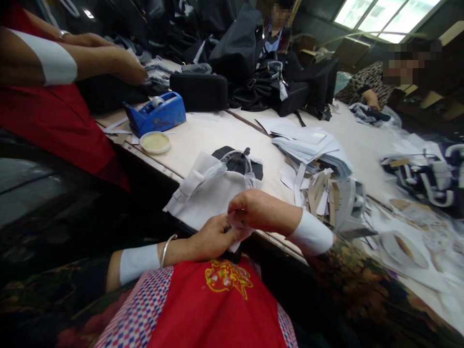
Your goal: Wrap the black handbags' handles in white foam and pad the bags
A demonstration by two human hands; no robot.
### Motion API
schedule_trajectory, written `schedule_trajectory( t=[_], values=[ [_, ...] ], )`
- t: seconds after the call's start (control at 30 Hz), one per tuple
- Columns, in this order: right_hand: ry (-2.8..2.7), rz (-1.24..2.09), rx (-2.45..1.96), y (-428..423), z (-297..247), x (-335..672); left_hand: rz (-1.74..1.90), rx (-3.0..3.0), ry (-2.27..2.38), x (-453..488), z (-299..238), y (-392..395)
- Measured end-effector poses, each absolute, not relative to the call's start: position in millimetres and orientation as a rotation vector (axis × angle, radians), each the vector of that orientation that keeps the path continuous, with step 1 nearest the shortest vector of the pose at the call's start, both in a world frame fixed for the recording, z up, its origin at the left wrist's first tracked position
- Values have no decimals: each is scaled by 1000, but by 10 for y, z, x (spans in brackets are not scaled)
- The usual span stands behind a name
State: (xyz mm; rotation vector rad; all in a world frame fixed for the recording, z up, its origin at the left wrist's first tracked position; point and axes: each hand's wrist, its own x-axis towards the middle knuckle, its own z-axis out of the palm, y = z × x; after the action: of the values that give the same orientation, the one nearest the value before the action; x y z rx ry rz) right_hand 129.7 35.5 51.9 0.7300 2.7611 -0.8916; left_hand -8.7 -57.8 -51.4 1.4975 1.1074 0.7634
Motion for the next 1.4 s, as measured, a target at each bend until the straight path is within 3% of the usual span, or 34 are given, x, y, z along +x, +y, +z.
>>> schedule_trajectory(
  t=[0.2, 0.43, 0.87, 1.23, 1.4],
  values=[
    [2999, -284, 353, 229, 459, 1198, 767, 1429, 1139, -119, -536, -543],
    [3058, -728, 695, 257, 407, 1428, 718, 1451, 1136, -115, -533, -549],
    [3079, -745, 645, 216, 431, 1305, 766, 1492, 1185, -124, -530, -570],
    [2756, -715, 790, 328, 519, 1176, 787, 1478, 1159, -125, -469, -594],
    [2826, -653, 481, 393, 507, 1135, 807, 1442, 1139, -112, -516, -587]
  ],
)
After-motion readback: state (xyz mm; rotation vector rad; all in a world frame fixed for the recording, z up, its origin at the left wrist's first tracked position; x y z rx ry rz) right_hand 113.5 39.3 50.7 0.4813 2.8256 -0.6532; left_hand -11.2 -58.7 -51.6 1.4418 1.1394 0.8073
